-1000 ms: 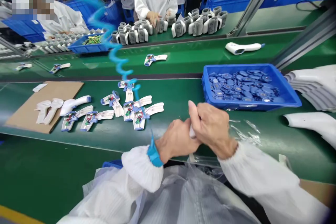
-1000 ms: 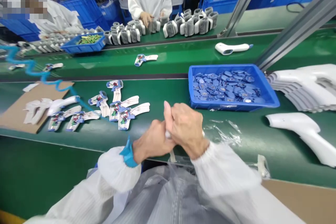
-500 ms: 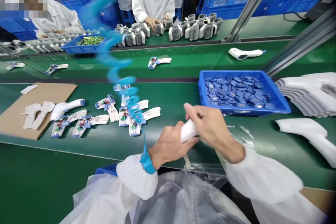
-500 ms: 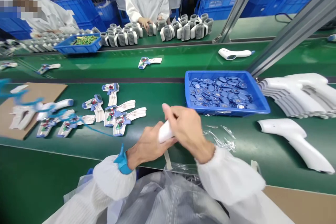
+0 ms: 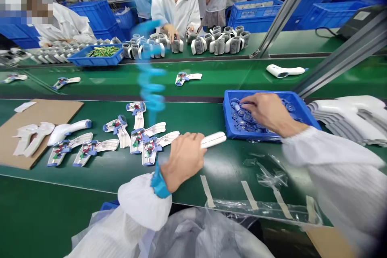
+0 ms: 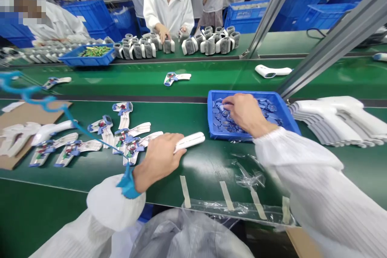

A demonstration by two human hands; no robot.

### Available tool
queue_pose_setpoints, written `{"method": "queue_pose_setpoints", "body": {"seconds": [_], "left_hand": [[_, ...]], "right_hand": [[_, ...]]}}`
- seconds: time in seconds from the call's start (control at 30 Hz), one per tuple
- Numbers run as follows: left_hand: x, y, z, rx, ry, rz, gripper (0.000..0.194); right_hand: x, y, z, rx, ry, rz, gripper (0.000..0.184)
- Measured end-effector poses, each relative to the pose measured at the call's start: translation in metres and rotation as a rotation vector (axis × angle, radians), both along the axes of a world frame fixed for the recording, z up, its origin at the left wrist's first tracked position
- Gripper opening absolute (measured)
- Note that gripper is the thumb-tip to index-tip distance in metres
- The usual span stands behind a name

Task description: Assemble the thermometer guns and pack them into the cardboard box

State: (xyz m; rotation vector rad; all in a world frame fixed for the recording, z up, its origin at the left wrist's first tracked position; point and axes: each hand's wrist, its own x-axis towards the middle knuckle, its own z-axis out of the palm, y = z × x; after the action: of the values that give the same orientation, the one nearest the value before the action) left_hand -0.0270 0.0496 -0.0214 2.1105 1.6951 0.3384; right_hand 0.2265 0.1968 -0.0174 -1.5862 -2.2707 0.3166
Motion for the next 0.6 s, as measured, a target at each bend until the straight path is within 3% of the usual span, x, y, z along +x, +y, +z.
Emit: {"method": "queue_pose_setpoints", "body": {"seconds": [0.13,0.2,0.3,0.43,0.53,0.6], "left_hand": [[-0.008,0.001,0.009,-0.143,-0.607,0.188,0.026],[-0.002,0.001,0.009,-0.245,-0.844,0.194,0.034],[0.012,0.001,0.005,-0.408,-1.064,0.144,0.041],[0.016,0.002,0.005,-0.460,-1.067,0.048,0.045],[0.008,0.002,0.013,-0.432,-0.899,-0.021,0.044],[0.004,0.002,0.020,-0.392,-0.728,-0.034,0.041]], "right_hand": [[-0.014,-0.055,0.026,-0.045,0.395,-0.169,0.025],[-0.031,-0.084,0.026,-0.104,0.645,-0.257,0.025],[-0.056,-0.114,0.016,-0.137,0.790,-0.227,0.025],[-0.061,-0.126,0.007,-0.126,0.738,-0.041,0.024],[-0.053,-0.125,0.010,-0.092,0.668,0.032,0.021],[-0.050,-0.125,0.013,-0.106,0.625,0.040,0.028]]}}
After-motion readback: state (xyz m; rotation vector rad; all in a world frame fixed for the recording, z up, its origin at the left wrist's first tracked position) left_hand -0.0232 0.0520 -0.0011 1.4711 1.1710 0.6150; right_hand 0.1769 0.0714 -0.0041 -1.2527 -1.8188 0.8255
